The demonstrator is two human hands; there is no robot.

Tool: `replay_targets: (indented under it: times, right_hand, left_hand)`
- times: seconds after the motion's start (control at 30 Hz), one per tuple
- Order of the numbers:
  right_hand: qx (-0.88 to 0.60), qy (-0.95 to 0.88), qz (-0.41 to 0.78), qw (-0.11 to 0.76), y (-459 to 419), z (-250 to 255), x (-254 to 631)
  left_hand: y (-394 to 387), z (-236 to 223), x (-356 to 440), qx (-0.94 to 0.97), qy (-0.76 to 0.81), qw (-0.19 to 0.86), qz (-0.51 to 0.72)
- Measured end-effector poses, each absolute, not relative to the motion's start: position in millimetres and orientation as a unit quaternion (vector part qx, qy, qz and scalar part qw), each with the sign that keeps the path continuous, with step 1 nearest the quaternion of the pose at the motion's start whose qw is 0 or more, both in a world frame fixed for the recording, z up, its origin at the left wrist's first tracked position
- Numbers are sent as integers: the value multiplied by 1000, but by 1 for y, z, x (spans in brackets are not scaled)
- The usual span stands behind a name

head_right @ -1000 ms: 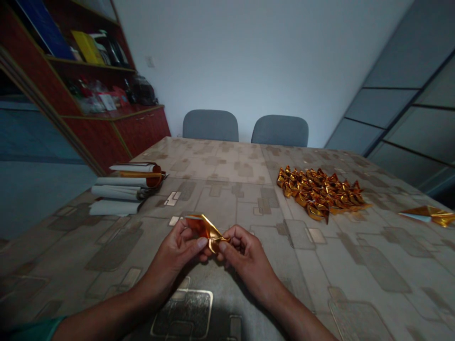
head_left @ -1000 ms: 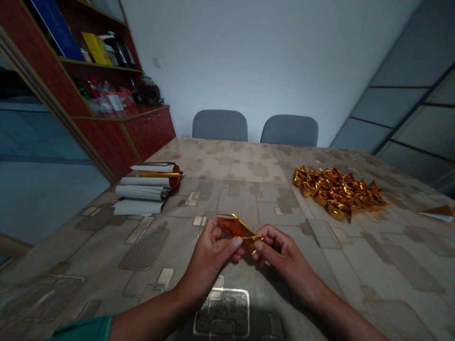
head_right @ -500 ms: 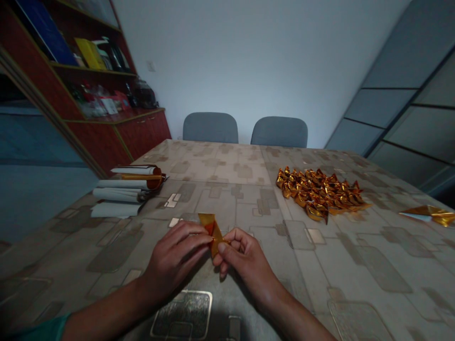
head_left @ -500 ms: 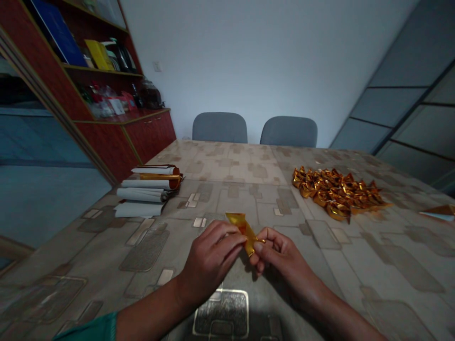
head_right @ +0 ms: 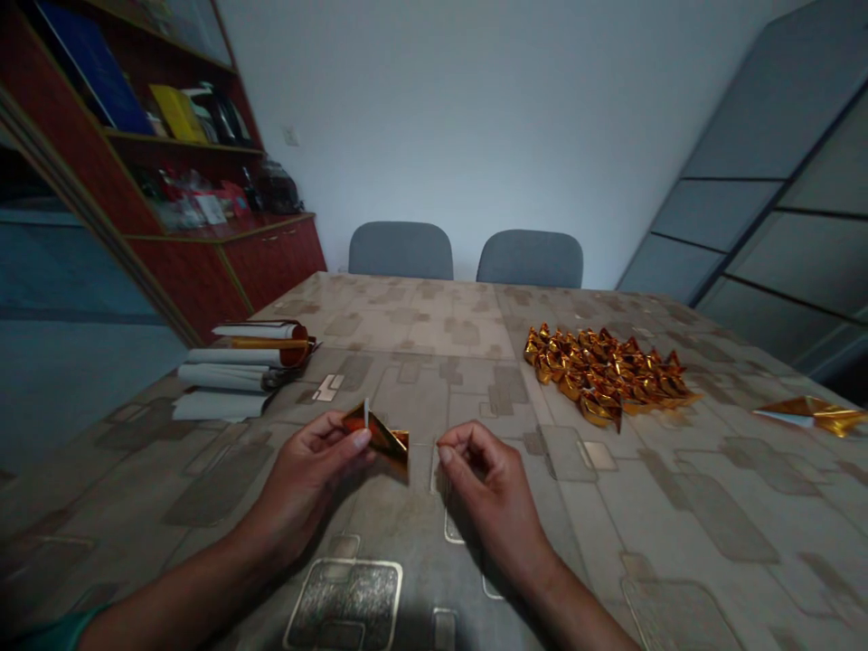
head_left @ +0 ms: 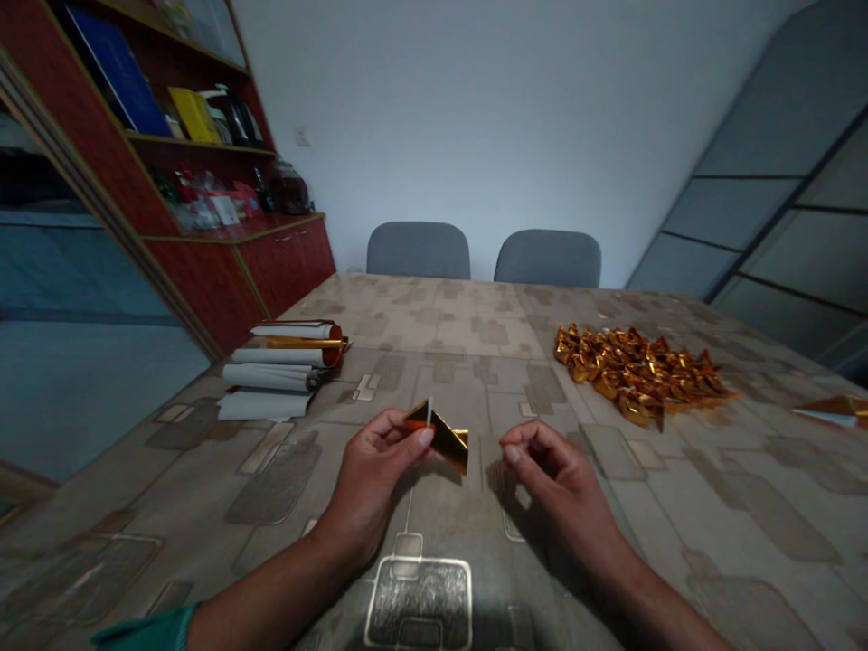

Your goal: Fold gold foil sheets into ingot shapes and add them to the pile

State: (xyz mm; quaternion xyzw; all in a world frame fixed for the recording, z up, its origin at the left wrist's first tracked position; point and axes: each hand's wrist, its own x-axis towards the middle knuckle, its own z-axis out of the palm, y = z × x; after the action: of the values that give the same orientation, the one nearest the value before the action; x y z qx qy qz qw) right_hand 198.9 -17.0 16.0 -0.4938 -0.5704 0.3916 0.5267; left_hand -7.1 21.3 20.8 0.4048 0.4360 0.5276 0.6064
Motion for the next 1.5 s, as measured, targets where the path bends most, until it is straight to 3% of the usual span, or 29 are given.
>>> replay_targets:
  times: [0.13,0.3,0.47,0.87,1.17,1.5]
  right_hand:
    - [-455,-721,228,471,-13,14,207]
    - [-343,-835,220,370,-17,19,203]
    - [-324,-849,236,344,-19,20,204]
    - [-344,-745,379,428,-15,21,195]
    - [-421,-646,463,438,-17,15,188]
    - [-401,-669,433,452,-18,22,188]
  left_hand:
    - [15,19,-9,292,413,744,437]
    - [8,15,-7,269,402,781,394]
    - [5,11,-5,272,401,789,377]
    - [0,9,-2,298,394,785,374]
    - [-1,12,-1,301,384,786,378]
    - [-1,12,-1,321,405,768,379]
